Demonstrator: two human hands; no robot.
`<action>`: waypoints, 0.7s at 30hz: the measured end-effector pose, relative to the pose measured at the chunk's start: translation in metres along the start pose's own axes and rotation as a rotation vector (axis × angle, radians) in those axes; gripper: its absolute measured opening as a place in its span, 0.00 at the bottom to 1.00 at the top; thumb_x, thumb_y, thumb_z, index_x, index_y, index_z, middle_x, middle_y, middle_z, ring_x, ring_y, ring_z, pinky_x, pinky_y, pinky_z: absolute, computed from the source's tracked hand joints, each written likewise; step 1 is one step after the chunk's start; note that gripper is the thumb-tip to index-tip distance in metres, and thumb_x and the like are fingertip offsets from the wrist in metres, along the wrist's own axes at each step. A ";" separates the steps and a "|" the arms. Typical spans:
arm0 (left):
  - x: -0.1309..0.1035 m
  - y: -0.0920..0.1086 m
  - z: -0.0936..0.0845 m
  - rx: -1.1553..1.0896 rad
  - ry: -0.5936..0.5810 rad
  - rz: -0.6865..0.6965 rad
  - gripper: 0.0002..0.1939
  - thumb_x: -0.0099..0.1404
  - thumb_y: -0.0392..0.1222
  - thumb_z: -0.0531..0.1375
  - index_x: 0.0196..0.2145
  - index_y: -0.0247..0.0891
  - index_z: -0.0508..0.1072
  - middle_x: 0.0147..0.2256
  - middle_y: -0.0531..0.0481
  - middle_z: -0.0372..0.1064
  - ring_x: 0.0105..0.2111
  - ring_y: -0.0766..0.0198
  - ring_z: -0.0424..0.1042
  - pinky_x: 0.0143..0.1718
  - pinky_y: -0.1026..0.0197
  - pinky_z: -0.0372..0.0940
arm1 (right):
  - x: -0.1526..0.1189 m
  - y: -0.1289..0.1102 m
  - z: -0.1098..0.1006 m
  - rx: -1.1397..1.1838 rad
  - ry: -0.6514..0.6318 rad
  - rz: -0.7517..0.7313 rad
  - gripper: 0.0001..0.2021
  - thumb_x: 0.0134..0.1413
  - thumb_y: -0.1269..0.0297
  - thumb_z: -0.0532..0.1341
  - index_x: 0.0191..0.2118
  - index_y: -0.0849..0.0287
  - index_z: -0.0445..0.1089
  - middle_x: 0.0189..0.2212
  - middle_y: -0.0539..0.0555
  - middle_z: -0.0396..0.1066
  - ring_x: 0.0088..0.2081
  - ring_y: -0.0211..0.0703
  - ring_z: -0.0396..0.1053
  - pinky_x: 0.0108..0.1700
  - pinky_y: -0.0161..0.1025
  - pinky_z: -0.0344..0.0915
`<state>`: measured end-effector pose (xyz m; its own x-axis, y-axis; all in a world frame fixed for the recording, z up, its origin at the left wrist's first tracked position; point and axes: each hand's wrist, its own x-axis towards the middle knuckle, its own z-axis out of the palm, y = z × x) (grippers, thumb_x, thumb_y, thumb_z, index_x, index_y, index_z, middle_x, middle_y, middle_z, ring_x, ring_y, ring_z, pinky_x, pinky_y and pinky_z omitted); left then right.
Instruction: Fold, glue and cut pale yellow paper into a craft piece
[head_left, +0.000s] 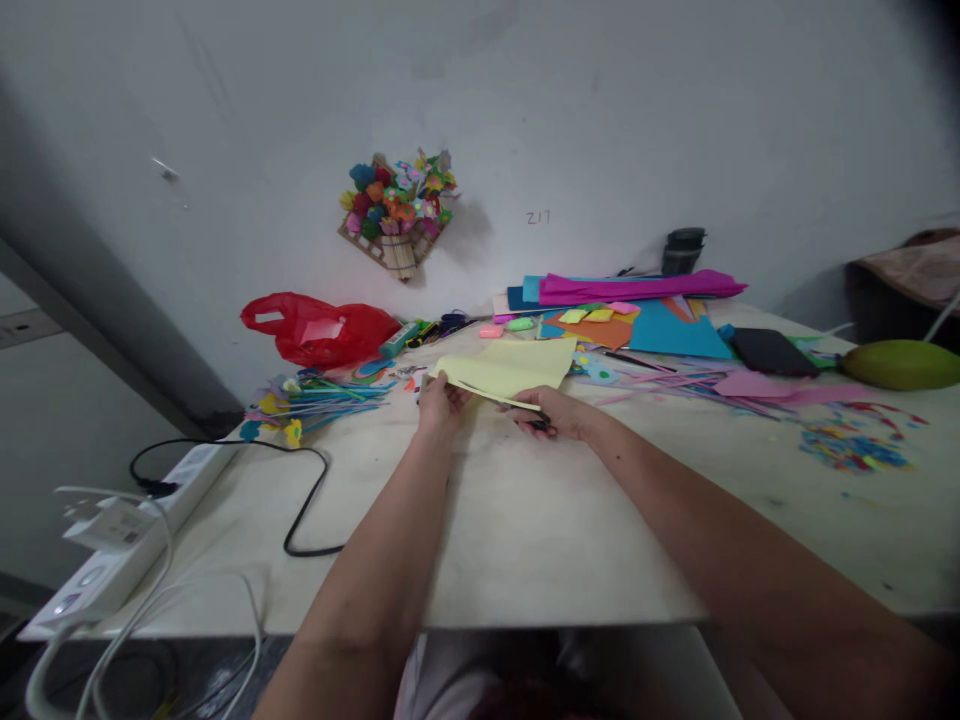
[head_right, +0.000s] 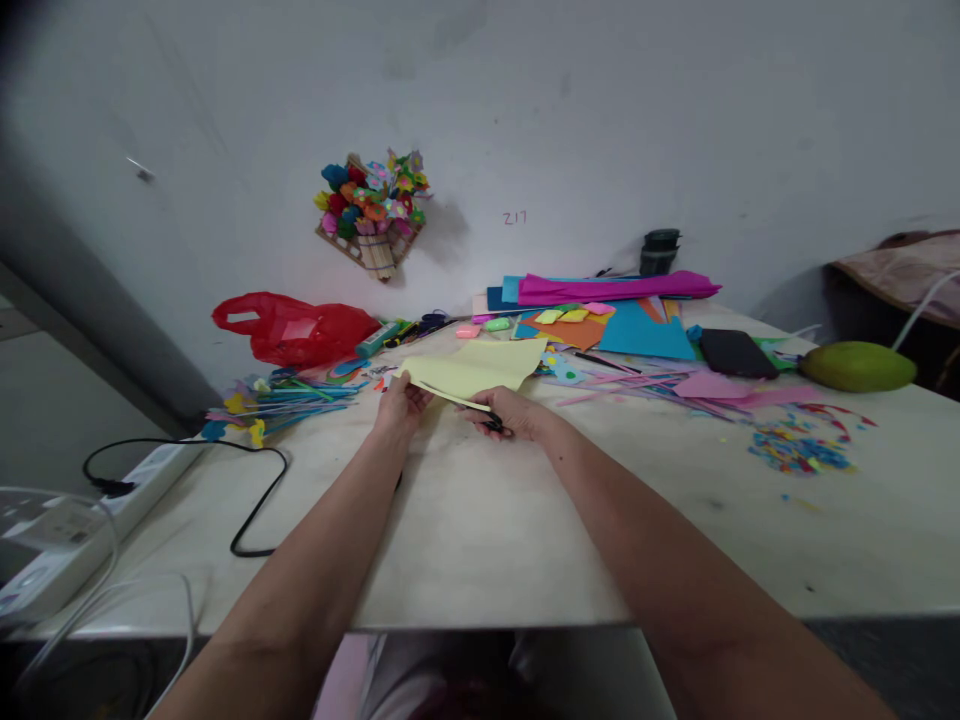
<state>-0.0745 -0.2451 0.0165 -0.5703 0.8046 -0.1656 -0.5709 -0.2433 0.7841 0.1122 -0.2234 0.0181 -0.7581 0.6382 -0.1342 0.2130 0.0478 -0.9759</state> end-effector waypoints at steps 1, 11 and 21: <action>0.000 0.000 0.000 0.005 -0.004 0.001 0.05 0.62 0.36 0.52 0.32 0.36 0.67 0.23 0.52 0.68 0.21 0.69 0.69 0.27 0.64 0.67 | 0.001 0.001 0.000 -0.004 -0.002 -0.008 0.13 0.45 0.63 0.58 0.39 0.61 0.68 0.14 0.45 0.62 0.10 0.26 0.53 0.12 0.26 0.40; 0.001 -0.002 0.000 0.021 -0.011 0.005 0.04 0.61 0.38 0.53 0.32 0.36 0.67 0.23 0.52 0.68 0.20 0.69 0.68 0.25 0.65 0.67 | 0.002 0.004 -0.002 0.014 -0.028 -0.033 0.16 0.43 0.64 0.58 0.41 0.62 0.67 0.13 0.44 0.61 0.11 0.27 0.54 0.12 0.26 0.41; 0.001 -0.006 0.001 0.019 -0.062 0.041 0.05 0.61 0.38 0.54 0.31 0.35 0.68 0.25 0.50 0.69 0.22 0.68 0.70 0.27 0.63 0.67 | 0.001 0.002 0.000 0.002 -0.028 -0.055 0.15 0.44 0.62 0.59 0.40 0.63 0.66 0.14 0.44 0.62 0.11 0.27 0.54 0.12 0.26 0.42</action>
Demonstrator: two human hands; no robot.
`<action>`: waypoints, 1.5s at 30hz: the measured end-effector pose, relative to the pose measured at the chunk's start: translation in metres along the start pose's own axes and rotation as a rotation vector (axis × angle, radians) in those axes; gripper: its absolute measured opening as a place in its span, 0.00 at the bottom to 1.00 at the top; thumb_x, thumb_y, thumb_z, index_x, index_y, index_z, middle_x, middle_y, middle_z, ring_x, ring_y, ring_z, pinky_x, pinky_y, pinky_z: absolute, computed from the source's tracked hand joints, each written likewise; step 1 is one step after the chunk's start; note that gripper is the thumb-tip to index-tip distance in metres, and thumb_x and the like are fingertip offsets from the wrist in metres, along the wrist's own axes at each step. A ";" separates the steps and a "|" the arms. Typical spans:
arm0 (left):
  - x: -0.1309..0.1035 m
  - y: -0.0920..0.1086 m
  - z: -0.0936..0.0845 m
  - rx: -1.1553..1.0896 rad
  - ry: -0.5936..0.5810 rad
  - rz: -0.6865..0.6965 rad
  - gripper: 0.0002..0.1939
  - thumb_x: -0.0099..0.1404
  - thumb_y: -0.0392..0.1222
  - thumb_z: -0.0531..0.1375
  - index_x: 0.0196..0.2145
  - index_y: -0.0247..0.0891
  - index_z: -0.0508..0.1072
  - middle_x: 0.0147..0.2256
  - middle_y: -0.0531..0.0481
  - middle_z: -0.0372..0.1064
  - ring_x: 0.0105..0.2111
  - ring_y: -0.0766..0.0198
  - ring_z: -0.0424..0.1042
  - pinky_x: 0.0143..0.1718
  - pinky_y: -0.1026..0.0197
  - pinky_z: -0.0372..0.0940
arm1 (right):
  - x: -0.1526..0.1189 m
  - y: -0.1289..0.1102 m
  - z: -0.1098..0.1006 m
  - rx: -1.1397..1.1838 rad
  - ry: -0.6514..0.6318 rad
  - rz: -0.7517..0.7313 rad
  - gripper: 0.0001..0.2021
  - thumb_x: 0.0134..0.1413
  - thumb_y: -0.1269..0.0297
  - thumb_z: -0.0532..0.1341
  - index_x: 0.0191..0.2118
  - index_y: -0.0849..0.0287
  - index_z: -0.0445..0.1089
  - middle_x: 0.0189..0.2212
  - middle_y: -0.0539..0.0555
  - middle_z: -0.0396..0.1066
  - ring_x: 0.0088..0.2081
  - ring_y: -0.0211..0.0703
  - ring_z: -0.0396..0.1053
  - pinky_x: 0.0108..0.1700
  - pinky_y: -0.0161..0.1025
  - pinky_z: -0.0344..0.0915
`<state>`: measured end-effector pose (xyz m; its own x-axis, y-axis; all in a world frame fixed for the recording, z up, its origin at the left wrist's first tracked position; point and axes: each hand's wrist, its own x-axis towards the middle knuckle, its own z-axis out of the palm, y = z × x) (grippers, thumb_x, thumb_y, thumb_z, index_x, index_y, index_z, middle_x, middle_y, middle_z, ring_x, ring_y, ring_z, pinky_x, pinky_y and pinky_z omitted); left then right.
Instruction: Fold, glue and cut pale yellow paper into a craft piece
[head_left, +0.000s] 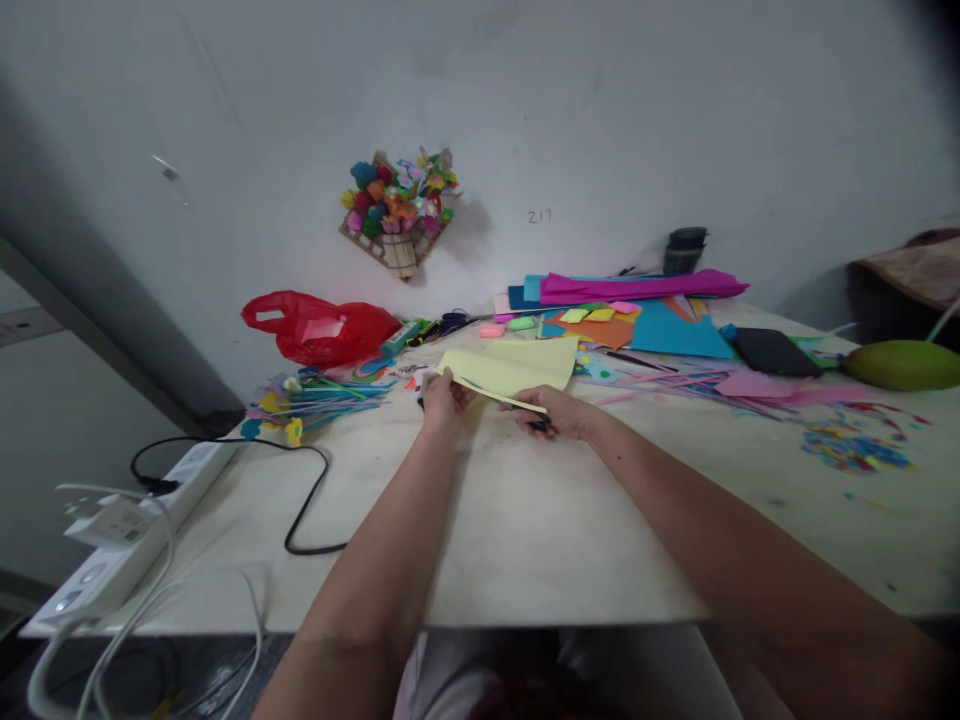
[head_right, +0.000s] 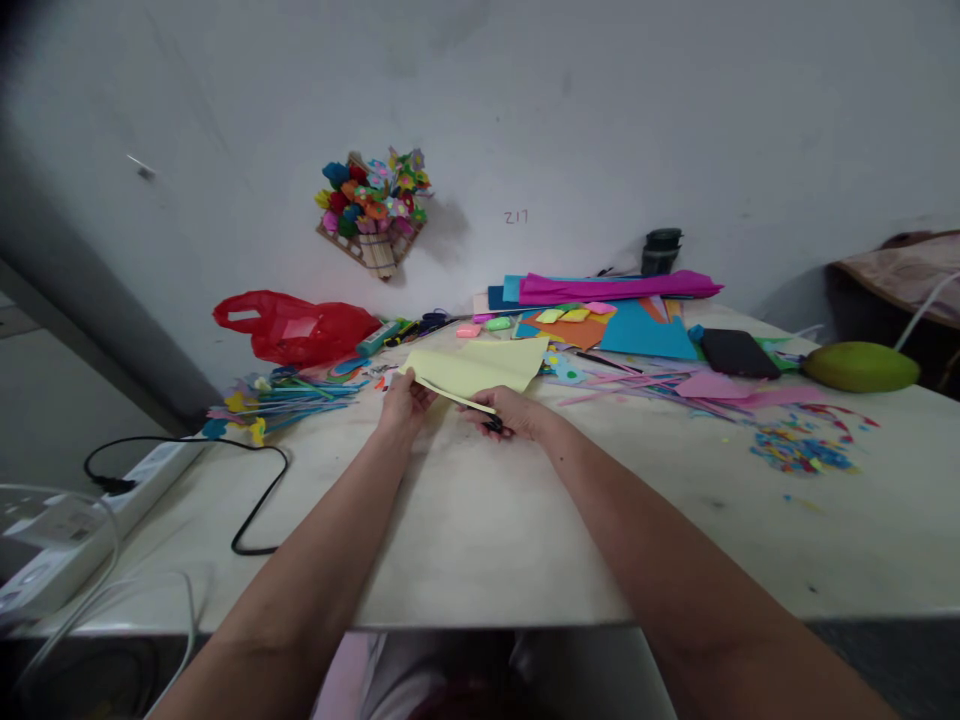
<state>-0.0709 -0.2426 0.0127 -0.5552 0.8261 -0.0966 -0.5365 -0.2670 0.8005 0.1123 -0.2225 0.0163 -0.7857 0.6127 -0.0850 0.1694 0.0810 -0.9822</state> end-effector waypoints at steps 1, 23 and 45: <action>0.000 0.000 0.000 -0.004 -0.001 0.000 0.05 0.61 0.38 0.54 0.32 0.35 0.68 0.26 0.50 0.69 0.22 0.68 0.70 0.27 0.63 0.67 | 0.000 0.000 0.000 -0.005 0.001 -0.001 0.15 0.44 0.62 0.59 0.40 0.63 0.66 0.14 0.44 0.62 0.11 0.27 0.54 0.11 0.26 0.42; 0.001 0.001 -0.001 -0.008 0.015 -0.021 0.06 0.62 0.38 0.53 0.31 0.36 0.68 0.22 0.52 0.68 0.20 0.69 0.69 0.25 0.66 0.67 | -0.005 -0.010 0.005 -0.028 0.080 0.037 0.10 0.43 0.62 0.61 0.33 0.63 0.69 0.12 0.43 0.59 0.11 0.26 0.51 0.13 0.27 0.44; 0.006 0.001 -0.005 -0.018 0.066 -0.026 0.05 0.62 0.38 0.53 0.33 0.36 0.67 0.24 0.52 0.69 0.22 0.69 0.69 0.27 0.65 0.67 | -0.002 -0.002 0.001 -0.032 0.021 -0.003 0.14 0.43 0.60 0.60 0.36 0.63 0.68 0.13 0.44 0.61 0.11 0.26 0.53 0.13 0.27 0.40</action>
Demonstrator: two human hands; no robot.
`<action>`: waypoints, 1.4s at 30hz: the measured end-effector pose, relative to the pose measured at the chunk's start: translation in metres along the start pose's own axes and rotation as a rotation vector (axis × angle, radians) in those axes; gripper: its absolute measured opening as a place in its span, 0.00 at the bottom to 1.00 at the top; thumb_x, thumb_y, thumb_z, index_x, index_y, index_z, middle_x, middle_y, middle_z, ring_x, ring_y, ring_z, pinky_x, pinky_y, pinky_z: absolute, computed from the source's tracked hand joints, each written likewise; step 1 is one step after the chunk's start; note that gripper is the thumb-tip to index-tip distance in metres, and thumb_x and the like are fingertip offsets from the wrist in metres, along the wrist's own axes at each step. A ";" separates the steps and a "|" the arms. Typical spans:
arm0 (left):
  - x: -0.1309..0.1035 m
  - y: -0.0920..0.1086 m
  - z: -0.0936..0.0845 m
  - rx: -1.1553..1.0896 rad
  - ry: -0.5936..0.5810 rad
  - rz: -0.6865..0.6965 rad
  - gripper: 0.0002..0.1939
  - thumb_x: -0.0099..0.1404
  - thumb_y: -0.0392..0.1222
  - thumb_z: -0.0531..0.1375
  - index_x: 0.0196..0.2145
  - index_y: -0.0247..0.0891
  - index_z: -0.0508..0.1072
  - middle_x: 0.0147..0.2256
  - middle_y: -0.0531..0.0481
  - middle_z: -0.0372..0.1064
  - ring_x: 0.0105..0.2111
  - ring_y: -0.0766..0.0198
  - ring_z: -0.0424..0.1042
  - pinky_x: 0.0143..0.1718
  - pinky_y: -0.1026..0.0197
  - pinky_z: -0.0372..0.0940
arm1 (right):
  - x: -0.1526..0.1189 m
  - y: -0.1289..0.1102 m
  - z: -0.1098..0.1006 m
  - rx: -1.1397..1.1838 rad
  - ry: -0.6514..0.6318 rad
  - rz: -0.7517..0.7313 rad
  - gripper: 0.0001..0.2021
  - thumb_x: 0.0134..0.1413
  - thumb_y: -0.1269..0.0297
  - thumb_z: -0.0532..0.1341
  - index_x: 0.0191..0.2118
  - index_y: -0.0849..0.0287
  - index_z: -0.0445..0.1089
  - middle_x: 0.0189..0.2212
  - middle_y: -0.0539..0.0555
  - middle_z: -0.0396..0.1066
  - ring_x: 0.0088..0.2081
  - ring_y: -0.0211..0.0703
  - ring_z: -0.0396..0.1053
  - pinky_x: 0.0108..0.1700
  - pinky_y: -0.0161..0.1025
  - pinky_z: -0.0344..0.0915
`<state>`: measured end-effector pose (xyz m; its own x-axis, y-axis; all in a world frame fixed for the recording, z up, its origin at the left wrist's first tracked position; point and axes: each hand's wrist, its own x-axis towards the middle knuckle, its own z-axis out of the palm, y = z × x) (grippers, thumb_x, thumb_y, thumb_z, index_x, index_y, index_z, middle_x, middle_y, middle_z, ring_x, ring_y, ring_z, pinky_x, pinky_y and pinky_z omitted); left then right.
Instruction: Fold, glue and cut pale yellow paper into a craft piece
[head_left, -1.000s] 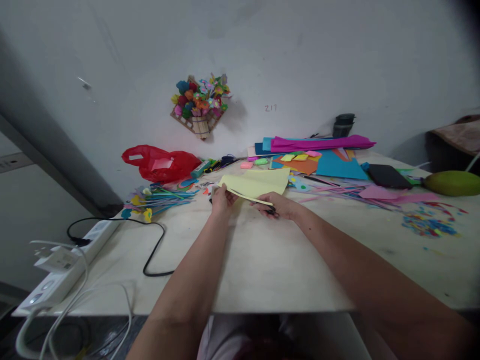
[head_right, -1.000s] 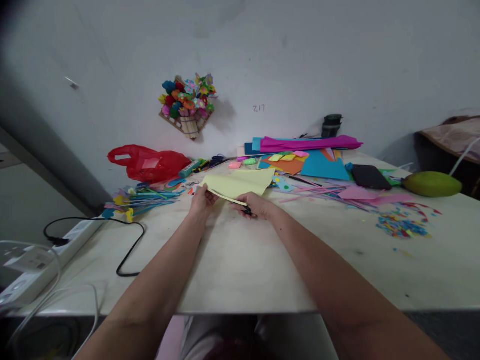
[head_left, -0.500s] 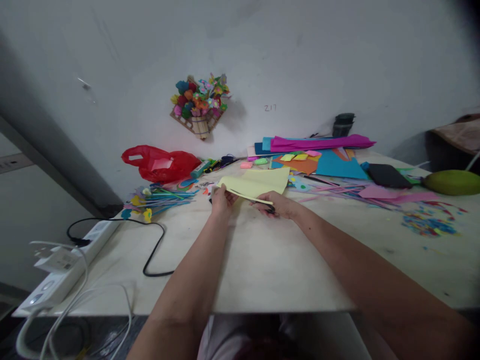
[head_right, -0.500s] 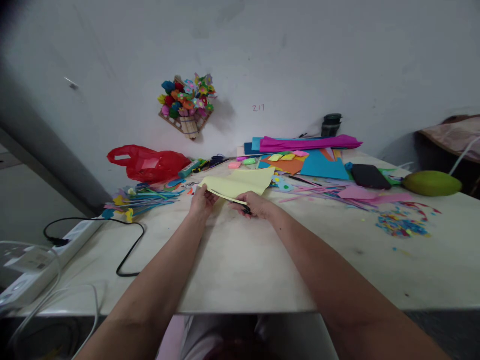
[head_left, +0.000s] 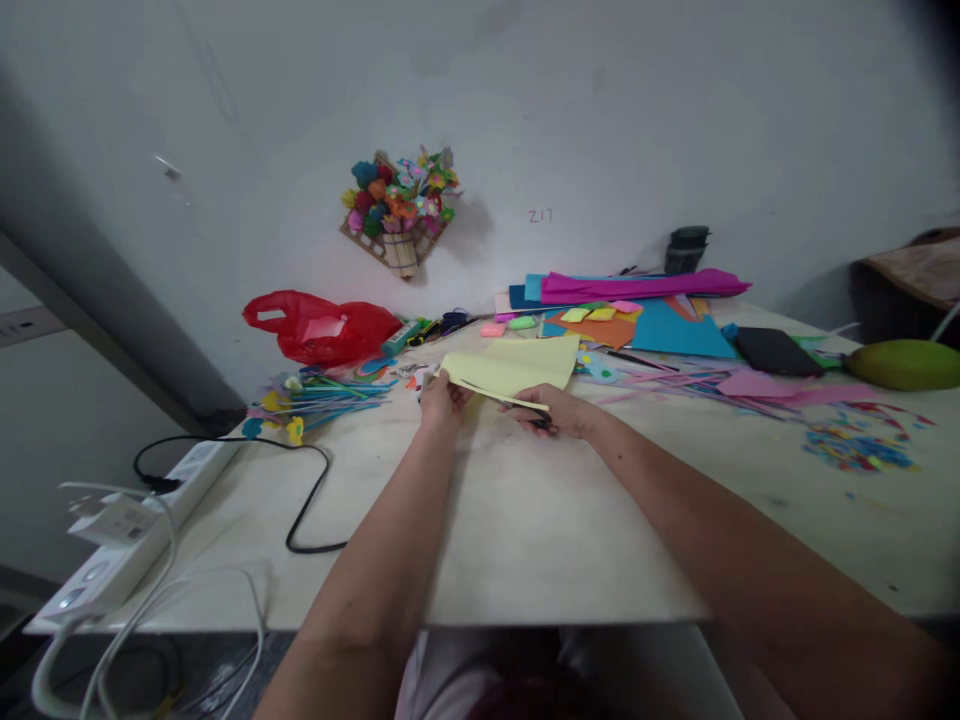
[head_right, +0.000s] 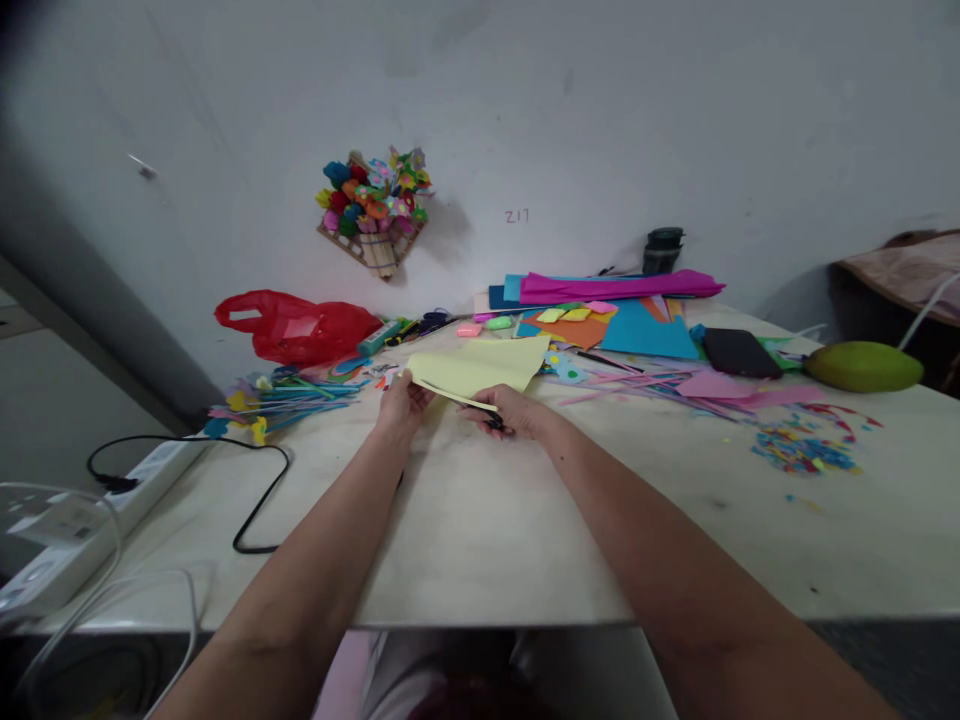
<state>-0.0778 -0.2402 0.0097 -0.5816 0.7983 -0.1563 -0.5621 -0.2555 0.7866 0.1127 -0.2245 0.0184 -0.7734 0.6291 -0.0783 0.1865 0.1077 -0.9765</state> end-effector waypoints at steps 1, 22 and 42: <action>0.000 0.000 0.000 0.008 -0.008 0.007 0.05 0.62 0.38 0.52 0.32 0.36 0.66 0.24 0.52 0.69 0.22 0.69 0.69 0.27 0.65 0.67 | 0.000 0.000 0.000 0.000 -0.001 -0.006 0.14 0.43 0.60 0.60 0.36 0.63 0.68 0.13 0.43 0.61 0.11 0.26 0.53 0.12 0.27 0.40; -0.006 -0.003 0.005 0.043 -0.052 0.030 0.05 0.61 0.40 0.55 0.30 0.36 0.66 0.23 0.52 0.67 0.20 0.68 0.69 0.27 0.63 0.67 | 0.002 0.003 -0.002 -0.006 -0.011 -0.022 0.15 0.44 0.57 0.61 0.35 0.63 0.68 0.12 0.43 0.60 0.11 0.27 0.53 0.12 0.27 0.41; -0.008 -0.001 0.005 0.057 -0.056 0.023 0.05 0.62 0.39 0.53 0.30 0.36 0.65 0.23 0.51 0.67 0.22 0.68 0.68 0.27 0.64 0.66 | 0.001 -0.001 -0.003 -0.016 0.014 -0.011 0.14 0.42 0.57 0.63 0.31 0.63 0.68 0.13 0.43 0.59 0.11 0.25 0.52 0.13 0.26 0.46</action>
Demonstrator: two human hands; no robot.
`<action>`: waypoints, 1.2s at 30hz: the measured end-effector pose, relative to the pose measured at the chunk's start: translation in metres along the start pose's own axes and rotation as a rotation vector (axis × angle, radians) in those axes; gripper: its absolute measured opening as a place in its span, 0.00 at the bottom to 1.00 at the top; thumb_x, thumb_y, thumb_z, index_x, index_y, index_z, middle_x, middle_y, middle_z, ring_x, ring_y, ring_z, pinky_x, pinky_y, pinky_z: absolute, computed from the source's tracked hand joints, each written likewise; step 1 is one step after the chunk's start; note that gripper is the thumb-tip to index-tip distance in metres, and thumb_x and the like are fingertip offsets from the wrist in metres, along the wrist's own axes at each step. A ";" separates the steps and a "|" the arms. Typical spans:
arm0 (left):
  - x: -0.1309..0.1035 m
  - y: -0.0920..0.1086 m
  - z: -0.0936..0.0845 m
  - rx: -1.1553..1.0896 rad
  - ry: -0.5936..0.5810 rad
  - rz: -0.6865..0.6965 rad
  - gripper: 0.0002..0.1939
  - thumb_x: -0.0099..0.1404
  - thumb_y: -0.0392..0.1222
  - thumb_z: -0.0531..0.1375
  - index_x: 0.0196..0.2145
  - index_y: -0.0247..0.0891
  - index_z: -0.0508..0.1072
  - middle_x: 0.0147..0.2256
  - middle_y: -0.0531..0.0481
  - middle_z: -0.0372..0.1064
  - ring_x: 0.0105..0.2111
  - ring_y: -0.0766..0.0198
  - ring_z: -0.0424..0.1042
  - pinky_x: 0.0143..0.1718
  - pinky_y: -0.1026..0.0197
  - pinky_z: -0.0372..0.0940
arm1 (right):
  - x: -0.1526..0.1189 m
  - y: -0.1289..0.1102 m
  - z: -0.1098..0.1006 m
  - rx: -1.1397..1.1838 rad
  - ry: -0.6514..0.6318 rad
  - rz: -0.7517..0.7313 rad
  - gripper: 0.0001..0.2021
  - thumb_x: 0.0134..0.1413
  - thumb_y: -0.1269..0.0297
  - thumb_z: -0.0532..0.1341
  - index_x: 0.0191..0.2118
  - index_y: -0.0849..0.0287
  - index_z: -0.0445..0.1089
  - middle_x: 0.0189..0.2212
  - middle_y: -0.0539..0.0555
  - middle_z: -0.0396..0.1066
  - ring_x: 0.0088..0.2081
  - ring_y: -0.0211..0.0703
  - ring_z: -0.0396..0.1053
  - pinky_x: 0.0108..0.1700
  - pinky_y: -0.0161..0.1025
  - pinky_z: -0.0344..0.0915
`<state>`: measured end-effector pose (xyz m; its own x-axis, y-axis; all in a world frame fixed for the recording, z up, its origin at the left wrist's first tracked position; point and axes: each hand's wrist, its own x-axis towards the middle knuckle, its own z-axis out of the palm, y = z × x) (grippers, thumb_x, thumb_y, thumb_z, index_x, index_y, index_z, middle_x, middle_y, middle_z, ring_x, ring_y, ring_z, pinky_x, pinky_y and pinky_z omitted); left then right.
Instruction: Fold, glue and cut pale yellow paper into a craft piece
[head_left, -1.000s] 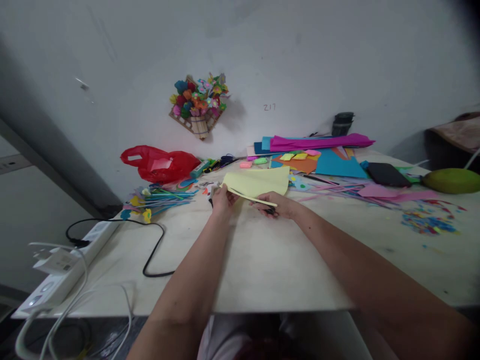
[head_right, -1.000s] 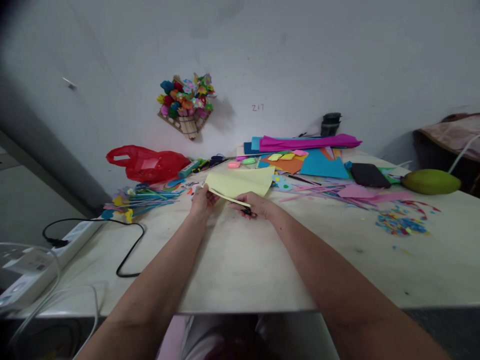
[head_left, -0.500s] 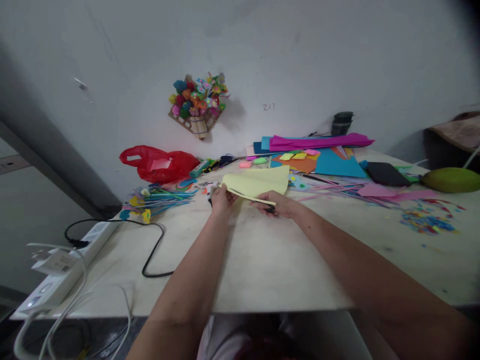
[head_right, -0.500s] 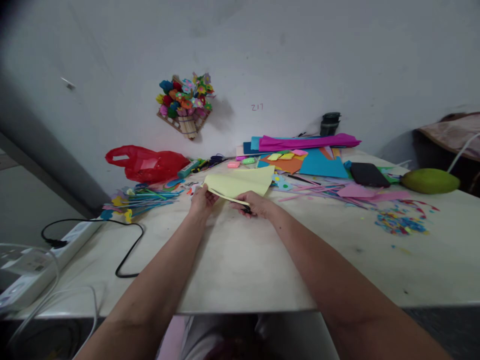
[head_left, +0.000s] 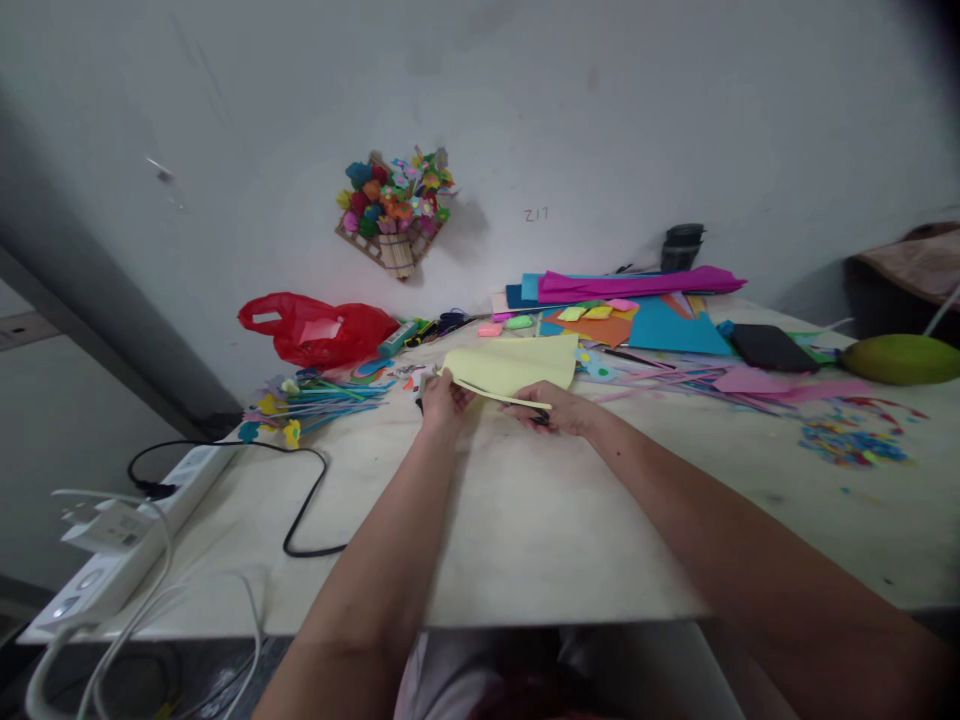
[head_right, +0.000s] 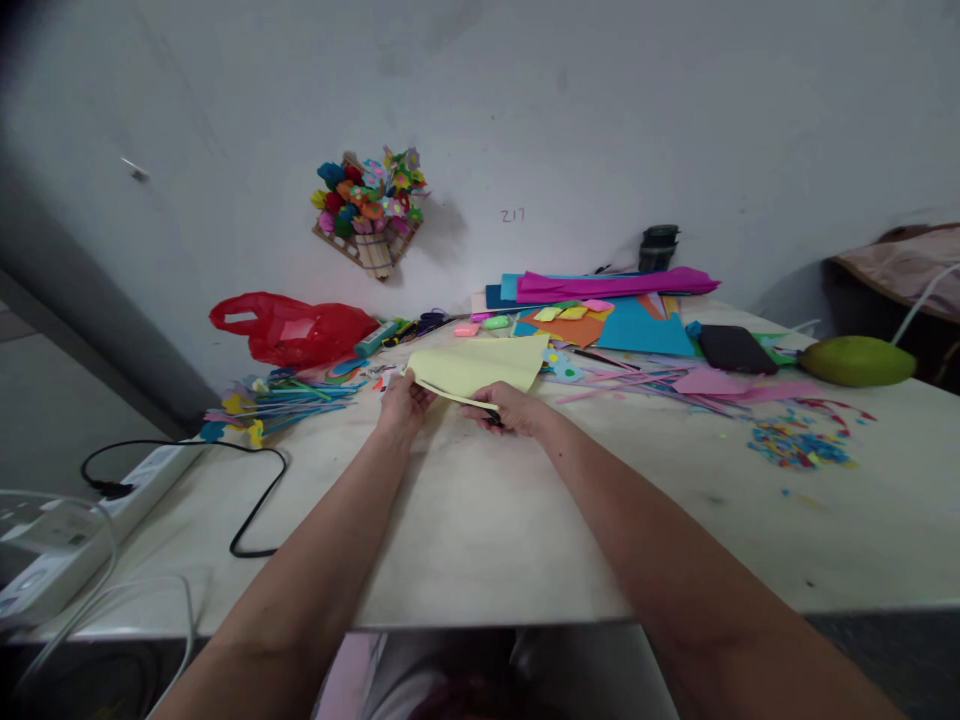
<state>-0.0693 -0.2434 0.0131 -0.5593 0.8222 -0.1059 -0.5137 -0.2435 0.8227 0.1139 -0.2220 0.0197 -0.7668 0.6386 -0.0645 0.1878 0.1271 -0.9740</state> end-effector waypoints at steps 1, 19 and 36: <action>0.000 0.000 0.000 0.001 -0.003 -0.002 0.05 0.62 0.39 0.53 0.30 0.36 0.65 0.23 0.52 0.67 0.22 0.68 0.68 0.27 0.64 0.66 | 0.000 0.000 0.000 0.001 0.000 -0.001 0.13 0.41 0.57 0.63 0.31 0.63 0.68 0.13 0.43 0.59 0.12 0.25 0.52 0.13 0.27 0.46; 0.001 0.003 -0.002 -0.035 0.042 -0.014 0.09 0.62 0.42 0.53 0.28 0.35 0.67 0.21 0.52 0.66 0.19 0.68 0.68 0.23 0.65 0.66 | -0.001 -0.002 0.001 0.019 0.017 0.024 0.12 0.42 0.60 0.62 0.31 0.64 0.69 0.12 0.43 0.59 0.11 0.26 0.51 0.14 0.27 0.46; 0.003 0.002 -0.004 0.034 -0.002 0.033 0.07 0.57 0.42 0.58 0.29 0.36 0.65 0.20 0.55 0.65 0.19 0.69 0.68 0.25 0.64 0.66 | 0.003 0.003 -0.002 0.065 -0.013 0.039 0.14 0.43 0.60 0.61 0.36 0.62 0.68 0.13 0.44 0.62 0.11 0.26 0.54 0.12 0.25 0.43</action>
<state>-0.0744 -0.2432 0.0121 -0.5742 0.8151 -0.0772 -0.4723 -0.2528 0.8444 0.1135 -0.2185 0.0169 -0.7676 0.6322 -0.1055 0.1780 0.0522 -0.9826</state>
